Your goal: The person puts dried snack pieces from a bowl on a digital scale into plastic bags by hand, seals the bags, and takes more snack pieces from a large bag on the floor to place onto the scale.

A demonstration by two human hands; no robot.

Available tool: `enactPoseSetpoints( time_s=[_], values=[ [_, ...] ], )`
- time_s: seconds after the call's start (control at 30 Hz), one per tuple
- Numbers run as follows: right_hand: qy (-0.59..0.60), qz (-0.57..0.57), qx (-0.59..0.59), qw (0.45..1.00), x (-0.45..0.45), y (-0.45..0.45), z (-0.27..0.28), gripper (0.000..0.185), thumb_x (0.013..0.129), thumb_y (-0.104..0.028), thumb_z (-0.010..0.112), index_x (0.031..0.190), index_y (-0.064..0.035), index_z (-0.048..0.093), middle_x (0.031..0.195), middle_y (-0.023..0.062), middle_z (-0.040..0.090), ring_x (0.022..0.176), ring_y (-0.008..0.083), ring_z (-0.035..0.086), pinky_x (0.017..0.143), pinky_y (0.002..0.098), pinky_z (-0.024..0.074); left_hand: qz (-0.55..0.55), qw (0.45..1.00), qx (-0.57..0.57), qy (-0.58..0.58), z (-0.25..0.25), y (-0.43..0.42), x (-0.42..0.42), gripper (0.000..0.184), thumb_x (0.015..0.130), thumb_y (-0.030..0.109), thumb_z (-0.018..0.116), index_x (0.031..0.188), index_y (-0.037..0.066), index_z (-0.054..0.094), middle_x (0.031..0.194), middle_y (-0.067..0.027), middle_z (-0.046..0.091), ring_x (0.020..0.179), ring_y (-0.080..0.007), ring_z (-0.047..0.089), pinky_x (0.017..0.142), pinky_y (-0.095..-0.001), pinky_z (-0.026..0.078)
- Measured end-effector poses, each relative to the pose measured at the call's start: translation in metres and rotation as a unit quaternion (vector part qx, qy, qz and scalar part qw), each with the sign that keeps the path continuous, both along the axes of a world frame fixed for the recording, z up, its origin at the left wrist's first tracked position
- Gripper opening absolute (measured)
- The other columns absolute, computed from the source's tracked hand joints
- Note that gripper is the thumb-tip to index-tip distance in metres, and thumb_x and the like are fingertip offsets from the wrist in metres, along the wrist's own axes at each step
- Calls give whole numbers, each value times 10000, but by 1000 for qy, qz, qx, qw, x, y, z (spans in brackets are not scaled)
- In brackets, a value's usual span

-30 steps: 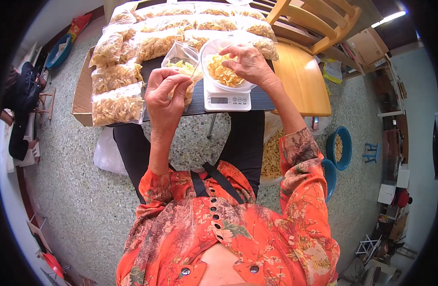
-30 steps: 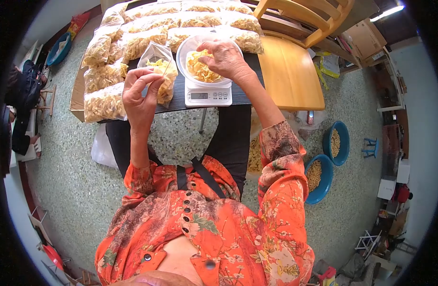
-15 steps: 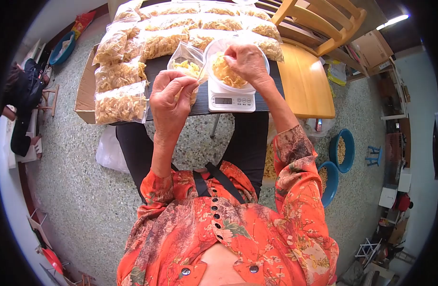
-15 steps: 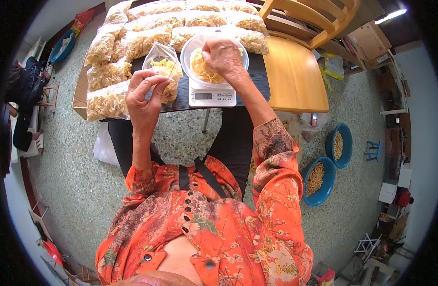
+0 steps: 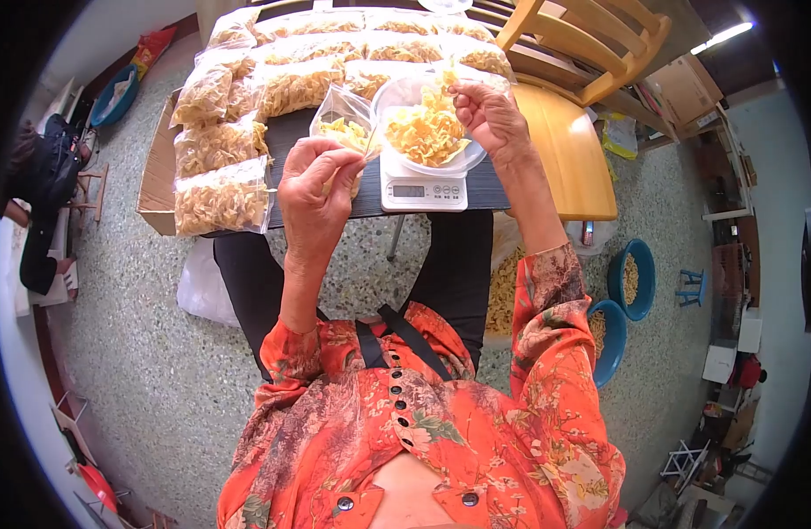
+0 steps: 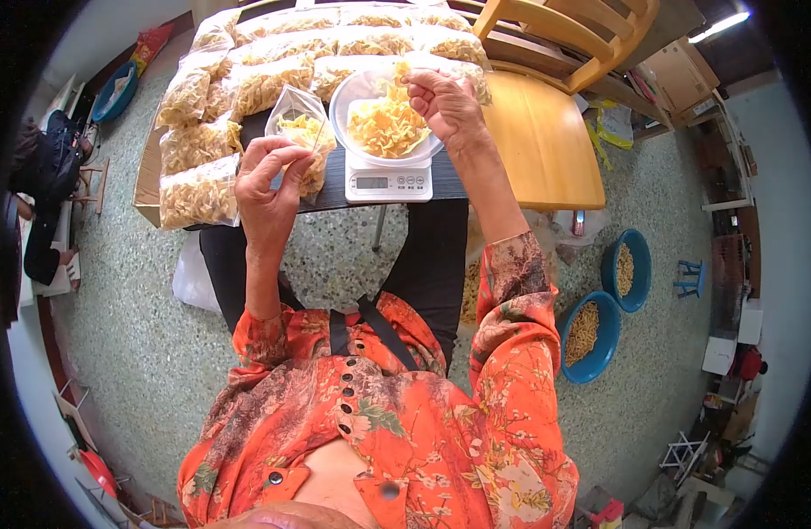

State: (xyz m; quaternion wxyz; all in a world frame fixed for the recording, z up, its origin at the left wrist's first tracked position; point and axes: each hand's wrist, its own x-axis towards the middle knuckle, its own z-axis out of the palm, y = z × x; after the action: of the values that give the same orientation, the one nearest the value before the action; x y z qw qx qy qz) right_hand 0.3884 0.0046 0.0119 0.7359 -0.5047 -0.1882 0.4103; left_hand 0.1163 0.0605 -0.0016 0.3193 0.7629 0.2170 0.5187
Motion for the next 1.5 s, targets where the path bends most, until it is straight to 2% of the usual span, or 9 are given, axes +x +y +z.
enactPoseSetpoints(
  time_s=[0.33, 0.53, 0.67, 0.73, 0.9, 1.07, 1.27, 1.4, 1.5],
  values=[
    [140, 106, 96, 980, -39, -4, 33, 99, 867, 11, 702, 950, 21, 649, 816, 86, 683, 633, 114, 622, 539, 211, 507, -20, 1000, -20, 4, 1, 2, 8, 128, 785, -37, 777, 894, 16, 734, 899, -79, 634, 847, -203, 646, 736, -316, 525],
    [-130, 190, 9, 973, -89, 17, 28, 164, 880, -64, 735, 996, 24, 660, 841, 73, 687, 666, 89, 624, 599, 202, 507, -28, 999, -13, -15, -2, 0, 6, 136, 778, -41, 782, 893, 16, 736, 899, -75, 627, 835, -193, 634, 728, -309, 522],
    [-502, 100, -10, 859, -103, 27, 19, 164, 835, -105, 771, 949, -4, 709, 831, 63, 715, 677, 151, 676, 633, 283, 543, -16, 1000, -6, -25, -3, 2, 2, 136, 772, -38, 780, 888, 16, 736, 888, -72, 635, 836, -201, 630, 725, -311, 520],
    [-725, 68, -71, 682, -111, 27, 29, 107, 799, -133, 764, 894, -85, 753, 797, 108, 721, 701, 231, 699, 648, 353, 549, -12, 1000, 4, -21, -3, 3, 1, 139, 766, -38, 779, 886, 16, 735, 884, -74, 639, 837, -207, 630, 726, -315, 520],
    [-795, 182, -212, 538, -117, 52, 39, 170, 871, -220, 619, 780, -109, 710, 737, 151, 683, 791, 336, 697, 710, 460, 536, -31, 998, 36, -30, -5, 5, 3, 160, 743, -48, 769, 884, 22, 737, 881, -83, 648, 848, -233, 635, 739, -335, 525],
    [-776, 165, -21, 608, -98, 49, 36, 157, 882, -120, 655, 1008, -105, 747, 837, 160, 725, 735, 292, 718, 706, 402, 565, -5, 1000, 20, -23, -5, 9, -4, 136, 773, -38, 765, 893, 20, 739, 898, -85, 641, 851, -220, 641, 744, -326, 522],
    [-511, 149, -1, 847, -67, 18, 57, 98, 885, -98, 684, 948, -36, 725, 739, 102, 697, 611, 119, 674, 577, 296, 550, 1, 1000, -23, -12, -10, 11, -7, 136, 788, -40, 767, 909, 18, 745, 911, -82, 636, 856, -202, 649, 759, -309, 522],
    [-717, 124, -153, 668, -21, 2, 29, 227, 850, -152, 768, 1058, -64, 738, 830, 65, 731, 662, 134, 664, 649, 278, 551, 3, 1000, -19, -16, -8, 10, -8, 148, 784, -52, 765, 913, 16, 746, 909, -80, 638, 858, -204, 651, 766, -312, 524],
    [-685, 140, -189, 690, -24, -10, 15, 327, 793, -186, 804, 1106, -122, 734, 990, 111, 713, 791, 196, 678, 770, 328, 555, 5, 1000, -7, -11, -8, 11, -7, 153, 783, -56, 764, 916, 17, 746, 906, -80, 639, 857, -207, 651, 767, -314, 525]
  ],
)
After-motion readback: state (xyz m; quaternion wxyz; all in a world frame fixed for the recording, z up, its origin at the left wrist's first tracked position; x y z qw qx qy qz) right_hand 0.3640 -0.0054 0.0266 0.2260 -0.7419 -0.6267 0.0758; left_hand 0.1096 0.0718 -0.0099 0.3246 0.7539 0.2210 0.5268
